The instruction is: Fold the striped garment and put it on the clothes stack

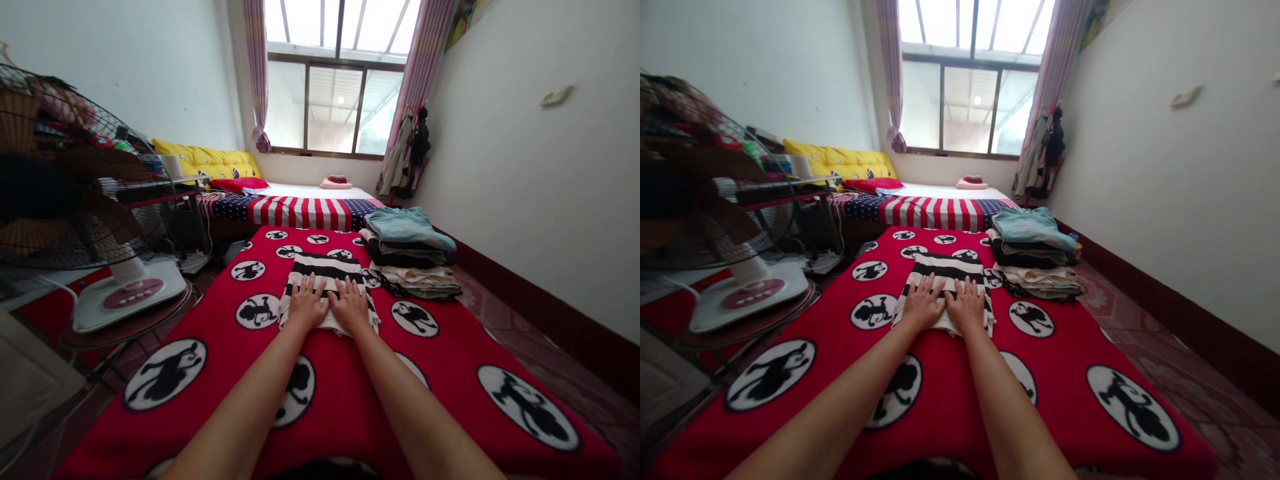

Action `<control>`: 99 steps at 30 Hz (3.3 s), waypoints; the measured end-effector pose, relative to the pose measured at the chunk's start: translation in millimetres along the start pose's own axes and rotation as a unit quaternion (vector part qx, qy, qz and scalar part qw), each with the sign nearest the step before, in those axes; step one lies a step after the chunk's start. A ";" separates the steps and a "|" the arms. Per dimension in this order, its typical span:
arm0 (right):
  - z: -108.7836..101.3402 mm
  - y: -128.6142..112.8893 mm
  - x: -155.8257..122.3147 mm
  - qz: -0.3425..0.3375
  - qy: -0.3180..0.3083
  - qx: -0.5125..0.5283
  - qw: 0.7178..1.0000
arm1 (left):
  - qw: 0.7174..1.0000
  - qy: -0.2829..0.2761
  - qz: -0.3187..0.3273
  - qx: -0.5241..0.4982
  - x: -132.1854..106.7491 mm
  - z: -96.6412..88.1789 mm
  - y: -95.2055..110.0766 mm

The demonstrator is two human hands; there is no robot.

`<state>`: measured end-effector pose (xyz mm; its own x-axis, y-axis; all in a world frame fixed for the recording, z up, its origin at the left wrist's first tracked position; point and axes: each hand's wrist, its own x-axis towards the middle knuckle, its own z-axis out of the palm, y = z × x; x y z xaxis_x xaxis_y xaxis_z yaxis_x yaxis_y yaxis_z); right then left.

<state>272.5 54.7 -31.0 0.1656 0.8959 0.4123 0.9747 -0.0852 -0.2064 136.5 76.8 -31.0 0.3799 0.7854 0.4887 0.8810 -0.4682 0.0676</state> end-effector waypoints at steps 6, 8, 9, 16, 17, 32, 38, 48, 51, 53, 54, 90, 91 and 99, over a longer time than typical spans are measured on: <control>-0.4 -1.7 -3.7 0.000 0.032 -0.007 0.999 | 1.000 0.008 0.001 0.005 -1.1 -2.9 1.4; -1.4 -4.0 -5.9 0.020 0.038 -0.013 0.999 | 1.000 0.007 -0.001 0.004 -1.4 -2.8 2.0; -2.0 -5.3 -6.8 0.034 0.037 -0.016 0.999 | 1.000 0.006 -0.002 0.004 -1.7 -2.5 2.3; -5.5 -11.5 -7.9 0.073 0.000 -0.038 0.997 | 0.998 -0.056 0.002 0.005 4.6 -12.5 -0.7; -5.3 -11.7 -7.5 0.074 -0.004 -0.040 0.996 | 0.997 -0.076 0.009 0.003 9.3 -17.0 -2.3; 2.4 -8.6 -6.8 0.060 0.020 -0.052 0.997 | 0.993 -0.082 -0.076 -0.022 96.5 -0.4 -28.9; -1.7 -5.8 -8.4 0.040 -0.002 -0.041 0.998 | 0.983 -0.117 -0.136 -0.043 91.0 18.7 -40.9; -9.1 -43.0 70.7 -0.016 -0.056 0.178 0.982 | 0.998 -0.008 0.057 -0.029 82.2 19.2 -36.5; 5.7 -46.0 92.2 -0.019 -0.077 0.158 0.984 | 0.996 -0.053 0.065 -0.039 84.9 22.2 -39.8; 13.2 -39.0 104.3 -0.026 -0.109 0.122 0.986 | 0.996 -0.075 0.035 -0.036 87.5 24.8 -41.3; 15.8 -33.3 110.3 -0.030 -0.125 0.106 0.986 | 0.996 -0.083 0.024 -0.035 89.0 26.0 -41.7; -7.5 47.1 24.4 0.052 -0.117 -0.060 0.990 | 0.990 -0.122 -0.056 -0.048 27.2 -7.6 -30.9; -8.8 46.4 22.1 0.049 -0.115 -0.062 0.990 | 0.990 -0.116 -0.054 -0.050 24.1 -7.9 -31.4; -12.6 46.7 9.3 0.025 -0.102 -0.067 0.992 | 0.994 -0.078 -0.041 -0.061 5.8 -9.1 -35.6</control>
<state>321.4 53.5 -25.6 0.1931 0.9577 0.2133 0.9797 -0.1760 -0.0963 104.8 94.4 -22.6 0.3555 0.8720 0.3366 0.8738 -0.4379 0.2116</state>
